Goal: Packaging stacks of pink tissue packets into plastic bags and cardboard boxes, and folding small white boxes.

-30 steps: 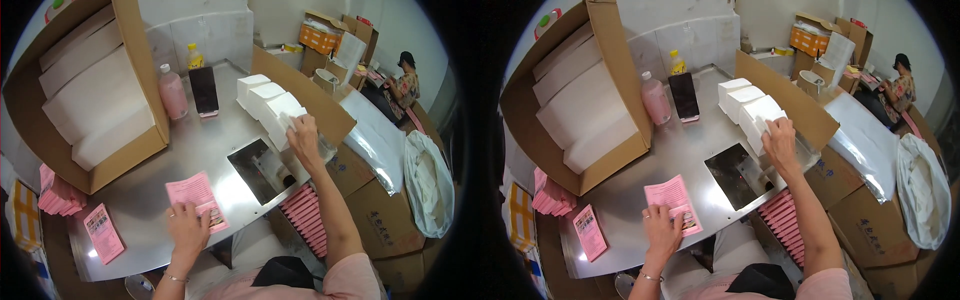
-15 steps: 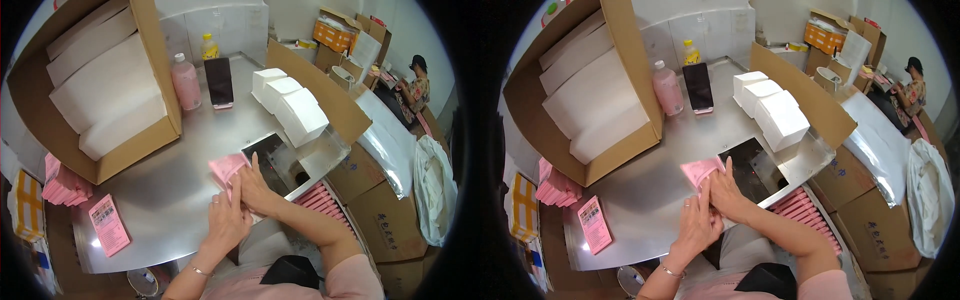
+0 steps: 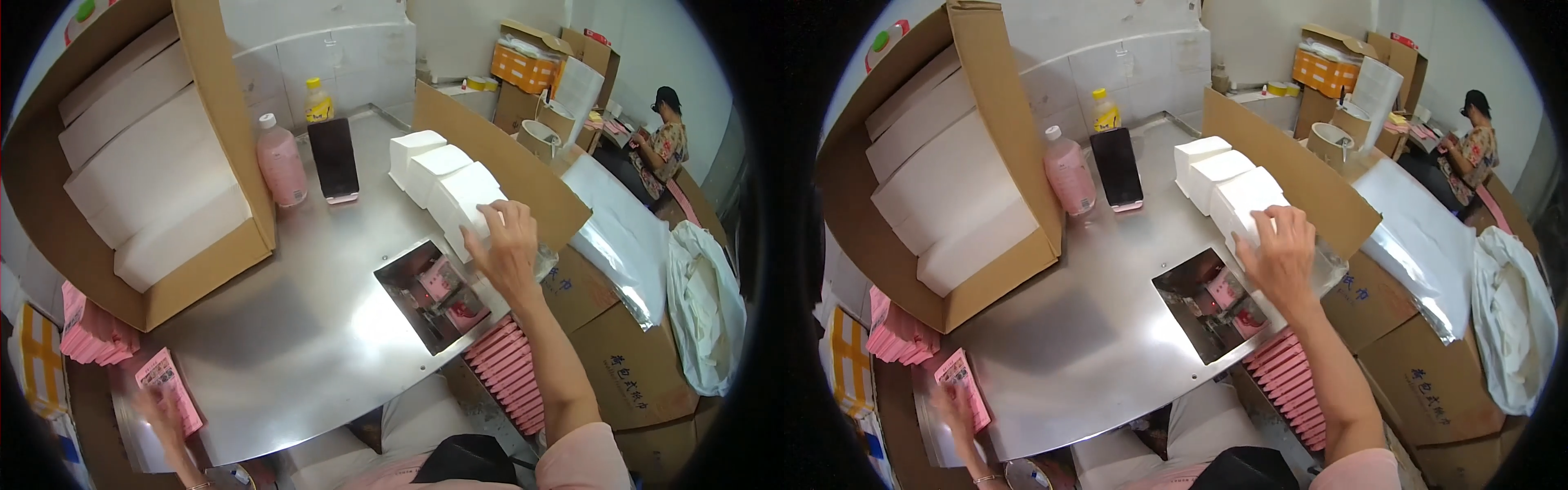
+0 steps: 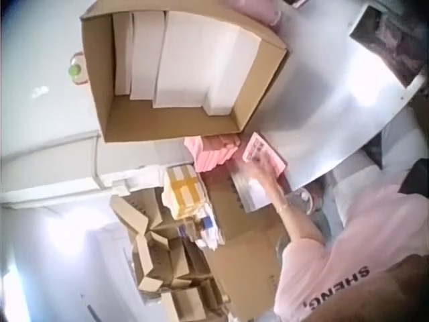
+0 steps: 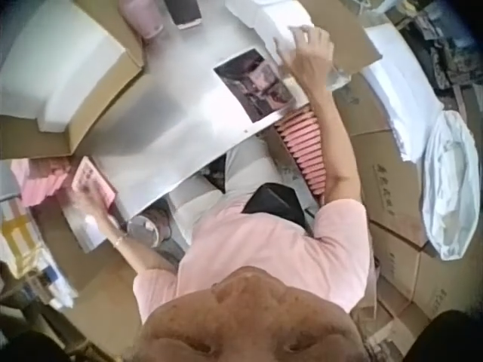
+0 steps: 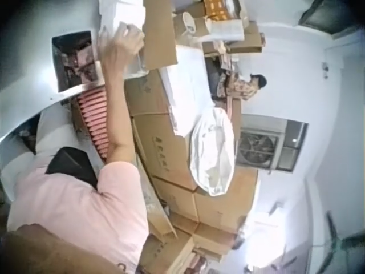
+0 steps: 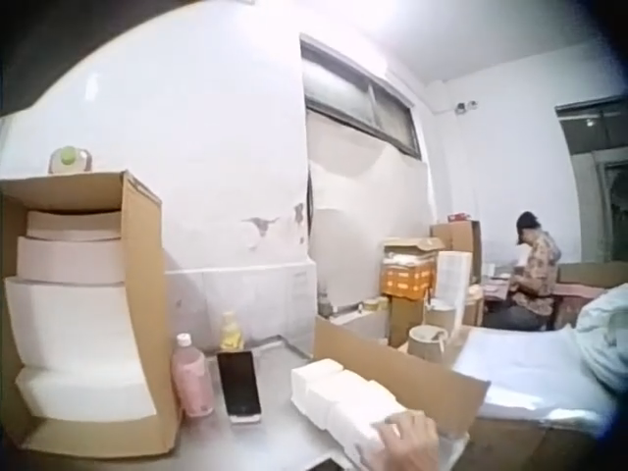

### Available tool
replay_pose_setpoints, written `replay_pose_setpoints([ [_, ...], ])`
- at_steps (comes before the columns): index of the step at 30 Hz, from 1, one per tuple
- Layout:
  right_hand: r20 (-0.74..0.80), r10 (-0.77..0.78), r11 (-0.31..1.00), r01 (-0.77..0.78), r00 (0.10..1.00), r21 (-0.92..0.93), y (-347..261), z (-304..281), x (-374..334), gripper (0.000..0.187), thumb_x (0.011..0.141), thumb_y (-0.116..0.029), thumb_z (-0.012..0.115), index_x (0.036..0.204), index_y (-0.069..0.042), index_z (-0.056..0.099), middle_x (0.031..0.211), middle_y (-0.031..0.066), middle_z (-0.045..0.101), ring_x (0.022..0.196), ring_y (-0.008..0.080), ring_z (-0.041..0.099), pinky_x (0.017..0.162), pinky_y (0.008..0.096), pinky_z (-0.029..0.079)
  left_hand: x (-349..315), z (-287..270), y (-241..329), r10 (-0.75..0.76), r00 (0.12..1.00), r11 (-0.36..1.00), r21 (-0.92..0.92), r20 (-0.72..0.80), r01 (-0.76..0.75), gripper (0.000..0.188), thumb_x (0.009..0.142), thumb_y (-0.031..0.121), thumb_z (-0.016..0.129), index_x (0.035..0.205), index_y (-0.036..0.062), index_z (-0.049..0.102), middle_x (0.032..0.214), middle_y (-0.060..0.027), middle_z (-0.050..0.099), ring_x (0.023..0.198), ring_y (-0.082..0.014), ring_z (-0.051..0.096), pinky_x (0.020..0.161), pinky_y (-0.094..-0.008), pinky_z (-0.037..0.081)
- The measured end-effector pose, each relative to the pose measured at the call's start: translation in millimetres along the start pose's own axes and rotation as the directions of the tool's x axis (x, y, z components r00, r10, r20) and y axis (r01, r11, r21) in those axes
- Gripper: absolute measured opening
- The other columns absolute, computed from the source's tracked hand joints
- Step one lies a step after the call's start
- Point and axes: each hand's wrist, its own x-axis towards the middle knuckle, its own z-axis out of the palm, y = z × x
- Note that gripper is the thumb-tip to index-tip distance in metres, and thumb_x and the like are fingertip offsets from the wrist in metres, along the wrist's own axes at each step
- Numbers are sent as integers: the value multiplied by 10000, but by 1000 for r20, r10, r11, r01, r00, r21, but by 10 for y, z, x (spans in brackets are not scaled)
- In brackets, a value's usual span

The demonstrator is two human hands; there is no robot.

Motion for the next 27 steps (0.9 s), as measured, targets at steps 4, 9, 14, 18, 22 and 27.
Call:
replay_pose_setpoints([
  [4,144,49,998,-43,988,-43,355,374,-157,234,819,-216,704,950,-23,685,905,129,589,899,303,555,779,422,444,-147,274,417,-46,969,996,89,242,25,224,949,236,577,990,17,564,1004,-190,543,983,-410,506,855,-519,407],
  [9,161,170,985,-173,972,4,345,420,-127,156,837,-192,652,825,-44,699,886,106,570,884,292,544,734,433,434,29,-68,944,194,904,956,-280,381,-88,119,906,76,584,1013,24,581,1077,-177,536,1010,-378,492,871,-470,409],
  [14,171,204,976,-214,964,41,367,404,-137,166,844,-191,637,806,-47,708,886,100,574,880,292,543,733,438,432,47,-54,866,197,846,919,-393,496,16,134,842,1,608,970,18,575,959,-150,557,970,-344,495,874,-435,398],
  [18,166,171,982,-181,971,47,335,400,-137,150,825,-177,646,844,-45,714,884,103,569,885,293,543,734,440,433,79,7,1032,274,895,907,-402,351,-120,118,832,-5,612,938,26,569,903,-125,568,896,-329,514,821,-414,425],
  [22,169,211,970,-228,963,89,300,383,-143,238,804,-80,629,1023,-37,712,945,147,606,942,321,567,812,437,436,-224,118,2337,593,705,665,-731,390,-154,174,813,18,655,967,46,580,883,-132,558,843,-345,557,763,-432,462],
  [27,146,-286,857,185,947,482,-881,88,-506,419,806,-24,587,1225,-22,589,1165,195,614,1126,380,595,979,552,454,-317,75,2770,635,727,574,-790,263,-216,489,697,176,769,1130,36,590,1126,-186,543,1048,-373,530,848,-461,429],
])
